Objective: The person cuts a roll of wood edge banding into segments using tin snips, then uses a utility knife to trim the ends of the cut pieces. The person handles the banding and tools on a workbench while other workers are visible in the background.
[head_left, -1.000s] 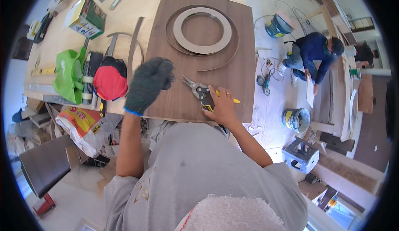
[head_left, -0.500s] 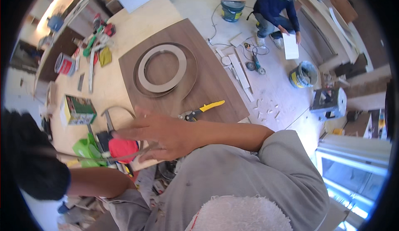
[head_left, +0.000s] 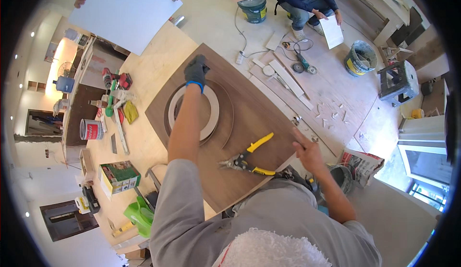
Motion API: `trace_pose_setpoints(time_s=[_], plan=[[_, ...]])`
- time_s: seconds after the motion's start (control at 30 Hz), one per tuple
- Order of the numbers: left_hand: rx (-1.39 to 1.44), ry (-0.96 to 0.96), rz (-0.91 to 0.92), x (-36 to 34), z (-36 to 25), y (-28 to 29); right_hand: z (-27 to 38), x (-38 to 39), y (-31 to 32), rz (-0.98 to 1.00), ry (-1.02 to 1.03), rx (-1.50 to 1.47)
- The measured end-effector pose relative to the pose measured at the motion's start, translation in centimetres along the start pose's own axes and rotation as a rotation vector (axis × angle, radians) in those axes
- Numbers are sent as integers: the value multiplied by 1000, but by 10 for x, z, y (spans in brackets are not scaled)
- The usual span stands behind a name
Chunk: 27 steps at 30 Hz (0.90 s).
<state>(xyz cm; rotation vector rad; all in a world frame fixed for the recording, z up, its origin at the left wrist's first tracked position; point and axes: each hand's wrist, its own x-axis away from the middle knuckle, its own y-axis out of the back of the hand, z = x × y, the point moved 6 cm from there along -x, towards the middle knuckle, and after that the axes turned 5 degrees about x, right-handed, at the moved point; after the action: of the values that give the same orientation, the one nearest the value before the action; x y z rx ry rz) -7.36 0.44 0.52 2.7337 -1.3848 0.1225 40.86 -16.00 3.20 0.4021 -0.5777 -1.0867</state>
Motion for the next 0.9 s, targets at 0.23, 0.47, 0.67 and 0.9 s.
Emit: trace_pose_setpoints(time_s=[0.23,0.47,0.67,0.9], plan=[[-1403,-338,-18,3,29,-56,2,-81,-76,12,122,178],[-1518,-317,116,-23,39,-54,24,-94,-71,108,77,138],[-1522,-394,66,-29,42,-56,23,-66,-53,-3,207,360],[-1564,-341,128,-35,31,-63,20,-60,-51,-40,226,446]])
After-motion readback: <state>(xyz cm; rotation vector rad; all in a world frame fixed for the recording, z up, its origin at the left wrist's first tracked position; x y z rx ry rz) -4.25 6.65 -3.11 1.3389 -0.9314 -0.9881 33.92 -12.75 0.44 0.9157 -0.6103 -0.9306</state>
